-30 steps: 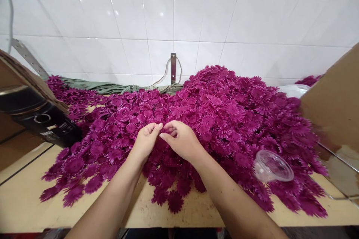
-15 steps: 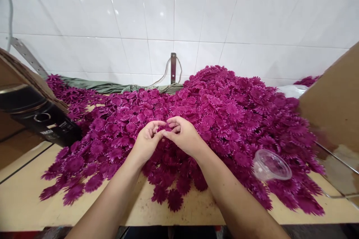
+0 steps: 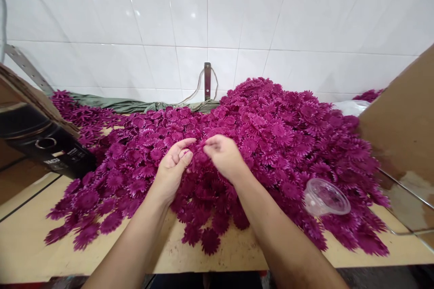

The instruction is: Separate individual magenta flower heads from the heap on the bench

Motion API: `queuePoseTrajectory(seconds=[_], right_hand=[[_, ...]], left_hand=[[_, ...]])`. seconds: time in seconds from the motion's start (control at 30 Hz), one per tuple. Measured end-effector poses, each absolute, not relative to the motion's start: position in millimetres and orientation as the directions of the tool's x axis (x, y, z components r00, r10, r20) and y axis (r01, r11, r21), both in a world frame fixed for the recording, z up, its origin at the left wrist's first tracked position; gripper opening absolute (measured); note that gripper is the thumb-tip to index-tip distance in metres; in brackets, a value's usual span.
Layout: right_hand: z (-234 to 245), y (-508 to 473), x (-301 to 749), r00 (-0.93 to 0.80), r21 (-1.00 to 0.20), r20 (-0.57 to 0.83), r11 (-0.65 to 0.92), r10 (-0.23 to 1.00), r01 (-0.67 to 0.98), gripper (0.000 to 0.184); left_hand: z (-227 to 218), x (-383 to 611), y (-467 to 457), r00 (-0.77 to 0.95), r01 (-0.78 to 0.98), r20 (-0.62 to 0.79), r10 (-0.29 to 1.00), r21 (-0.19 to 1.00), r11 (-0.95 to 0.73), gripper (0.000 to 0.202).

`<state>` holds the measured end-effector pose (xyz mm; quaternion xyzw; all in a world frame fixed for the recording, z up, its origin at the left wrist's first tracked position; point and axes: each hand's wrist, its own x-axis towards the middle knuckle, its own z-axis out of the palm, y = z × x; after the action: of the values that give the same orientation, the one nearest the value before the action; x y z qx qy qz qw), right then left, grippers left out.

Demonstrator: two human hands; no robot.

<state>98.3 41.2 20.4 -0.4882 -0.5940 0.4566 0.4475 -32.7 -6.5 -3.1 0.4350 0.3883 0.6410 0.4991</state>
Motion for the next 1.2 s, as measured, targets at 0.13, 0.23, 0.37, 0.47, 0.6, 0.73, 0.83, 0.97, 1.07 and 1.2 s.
queuePoseTrajectory(seconds=[0.13, 0.23, 0.37, 0.47, 0.6, 0.73, 0.83, 0.97, 1.07, 1.2], right_hand=[[40.3, 58.8, 122.4, 0.196, -0.922, 0.215, 0.133, 0.957, 0.362, 0.015], [48.7, 51.4, 126.8, 0.155, -0.761, 0.412, 0.246, 0.898, 0.6, 0.03], [37.8, 23.3, 107.0, -0.18, -0.745, 0.343, 0.383, 0.922, 0.546, 0.031], [20.9, 11.7, 91.5, -0.37, -0.912, 0.134, 0.261, 0.919, 0.318, 0.025], [9.0, 12.5, 83.5, -0.367, -0.971, 0.067, 0.145, 0.928, 0.19, 0.016], [8.5, 22.2, 87.6, -0.301, -0.962, 0.137, 0.199, 0.944, 0.186, 0.007], [12.0, 33.8, 99.1, -0.059, -0.933, 0.229, 0.236, 0.972, 0.271, 0.004], [18.7, 35.7, 108.7, 0.038, -0.924, 0.273, 0.251, 0.961, 0.288, 0.005], [19.1, 23.1, 103.0, -0.109, -0.899, 0.31, 0.329, 0.944, 0.289, 0.008], [14.2, 10.8, 96.4, -0.286, -0.883, 0.283, 0.365, 0.915, 0.294, 0.005]], left_hand=[[-7.9, -39.7, -8.7, -0.18, -0.264, 0.216, 0.96, 0.929, -0.258, 0.034], [-11.0, -39.3, -6.9, -0.117, -0.247, 0.194, 0.974, 0.944, -0.218, 0.036], [-10.2, -33.8, -3.1, -0.089, -0.238, 0.164, 0.982, 0.954, -0.181, 0.03], [-10.2, -31.1, 0.0, -0.152, -0.275, 0.132, 0.98, 0.946, -0.17, 0.026], [-12.5, -28.8, 1.7, -0.205, -0.329, 0.1, 0.974, 0.93, -0.165, 0.033], [-13.0, -30.3, -3.2, -0.182, -0.328, 0.115, 0.977, 0.929, -0.17, 0.037], [-10.1, -36.1, -8.8, -0.183, -0.271, 0.185, 0.966, 0.935, -0.23, 0.036], [-5.6, -39.7, -12.2, -0.166, -0.2, 0.199, 0.966, 0.952, -0.23, 0.031], [-6.7, -33.6, -12.3, -0.03, -0.15, 0.139, 0.99, 0.978, -0.142, 0.027], [-11.7, -25.3, -14.3, -0.007, -0.123, 0.131, 0.991, 0.984, -0.131, 0.032]])
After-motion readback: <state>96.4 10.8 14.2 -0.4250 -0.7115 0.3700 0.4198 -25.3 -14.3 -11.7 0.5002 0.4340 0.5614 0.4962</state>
